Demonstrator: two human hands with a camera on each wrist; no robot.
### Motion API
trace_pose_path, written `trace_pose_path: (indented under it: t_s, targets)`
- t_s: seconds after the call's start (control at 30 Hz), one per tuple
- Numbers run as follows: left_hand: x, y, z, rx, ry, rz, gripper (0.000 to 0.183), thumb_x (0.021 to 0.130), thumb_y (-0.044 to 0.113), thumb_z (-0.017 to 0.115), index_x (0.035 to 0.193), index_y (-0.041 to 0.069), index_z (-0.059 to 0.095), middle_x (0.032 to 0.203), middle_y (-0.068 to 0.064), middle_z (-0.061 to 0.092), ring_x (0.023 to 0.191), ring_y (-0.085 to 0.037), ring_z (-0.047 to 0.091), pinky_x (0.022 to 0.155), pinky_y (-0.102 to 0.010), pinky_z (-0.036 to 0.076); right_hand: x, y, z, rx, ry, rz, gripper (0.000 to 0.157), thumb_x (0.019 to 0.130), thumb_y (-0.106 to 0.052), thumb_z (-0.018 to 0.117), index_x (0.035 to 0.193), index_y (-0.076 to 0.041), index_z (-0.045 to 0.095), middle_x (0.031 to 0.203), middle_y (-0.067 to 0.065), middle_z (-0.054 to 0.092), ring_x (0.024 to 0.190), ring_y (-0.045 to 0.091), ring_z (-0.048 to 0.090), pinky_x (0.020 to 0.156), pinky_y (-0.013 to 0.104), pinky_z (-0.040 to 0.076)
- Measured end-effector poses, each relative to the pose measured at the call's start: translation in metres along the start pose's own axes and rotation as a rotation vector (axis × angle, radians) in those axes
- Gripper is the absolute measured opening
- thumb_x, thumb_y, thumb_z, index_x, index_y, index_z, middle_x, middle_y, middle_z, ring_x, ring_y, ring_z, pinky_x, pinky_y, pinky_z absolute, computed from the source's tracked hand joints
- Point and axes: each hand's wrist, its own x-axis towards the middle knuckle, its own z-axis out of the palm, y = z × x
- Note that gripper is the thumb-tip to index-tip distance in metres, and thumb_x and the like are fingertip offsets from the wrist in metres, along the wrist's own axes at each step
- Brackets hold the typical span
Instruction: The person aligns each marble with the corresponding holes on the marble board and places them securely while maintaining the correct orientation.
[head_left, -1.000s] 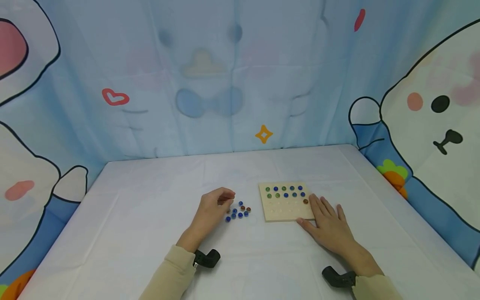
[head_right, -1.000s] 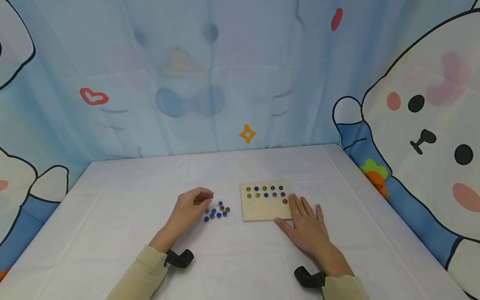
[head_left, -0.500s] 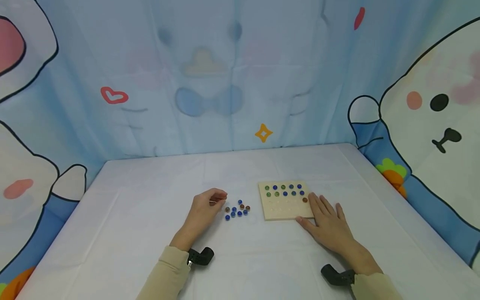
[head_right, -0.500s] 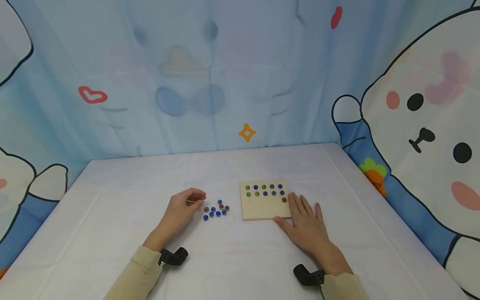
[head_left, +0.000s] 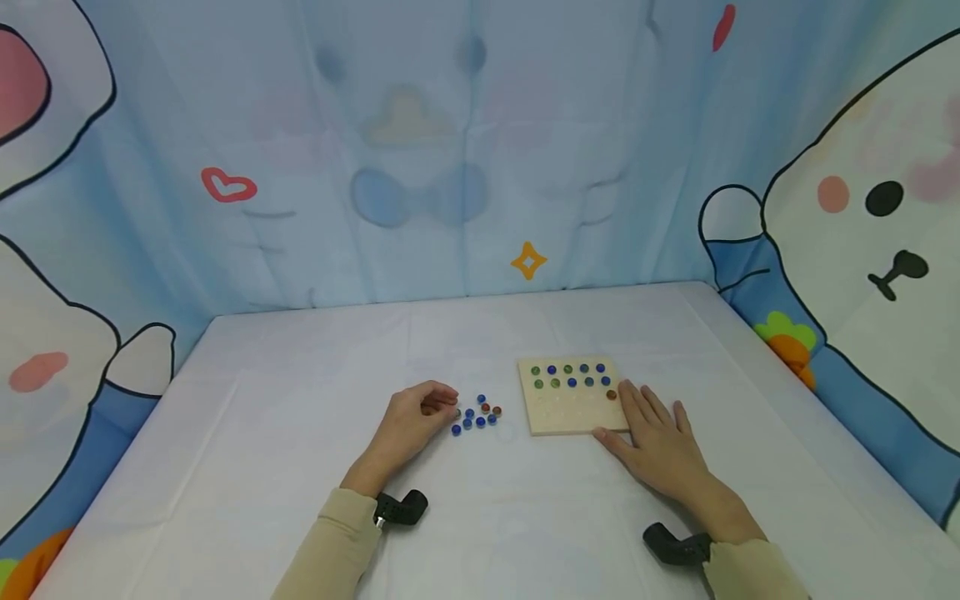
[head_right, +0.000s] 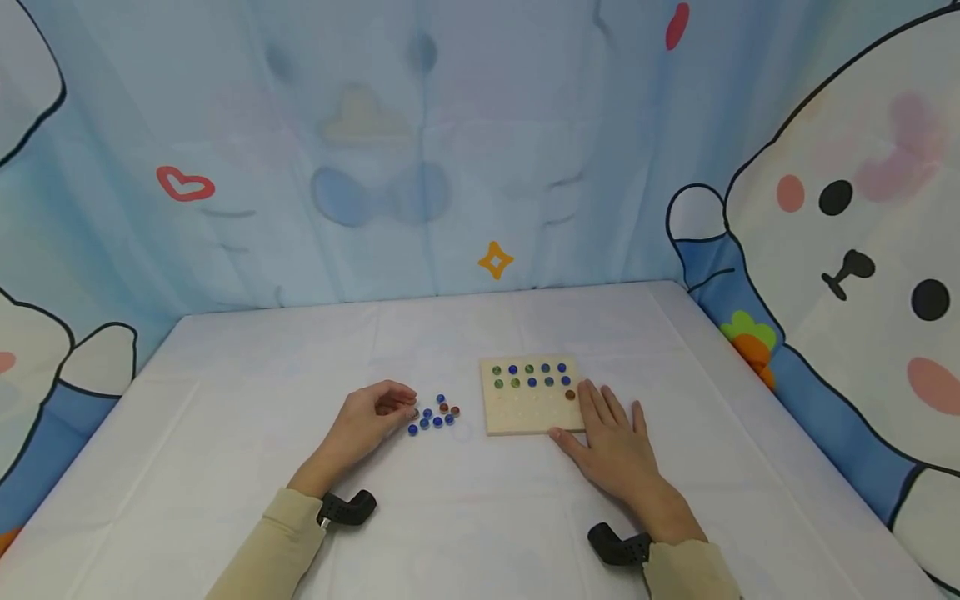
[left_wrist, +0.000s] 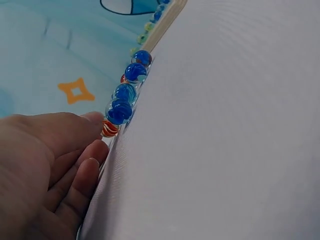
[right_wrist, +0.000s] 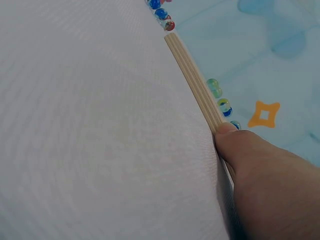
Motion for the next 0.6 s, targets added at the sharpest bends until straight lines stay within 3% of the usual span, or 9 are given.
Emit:
trace_pose_path:
  t_s: [0.6]
  targets:
    - [-0.0017,-0.0031,0.0022,0.044,-0.028,0.005,0.016,0.091,0.016,0.072,0.107,0.017,0.071,0.094,0.007,0.071,0.082,-0.007,0.062,0.075,-0.023,0.052,0.0012,0.003,0.0026,-0.016,0.013,-0.003,0.096,0.096,-0.064,0.046,0.155,0.004,0.016,0.16,0.028,0.021,0.148,0.048,0.016,0.116,0.071,0.001]
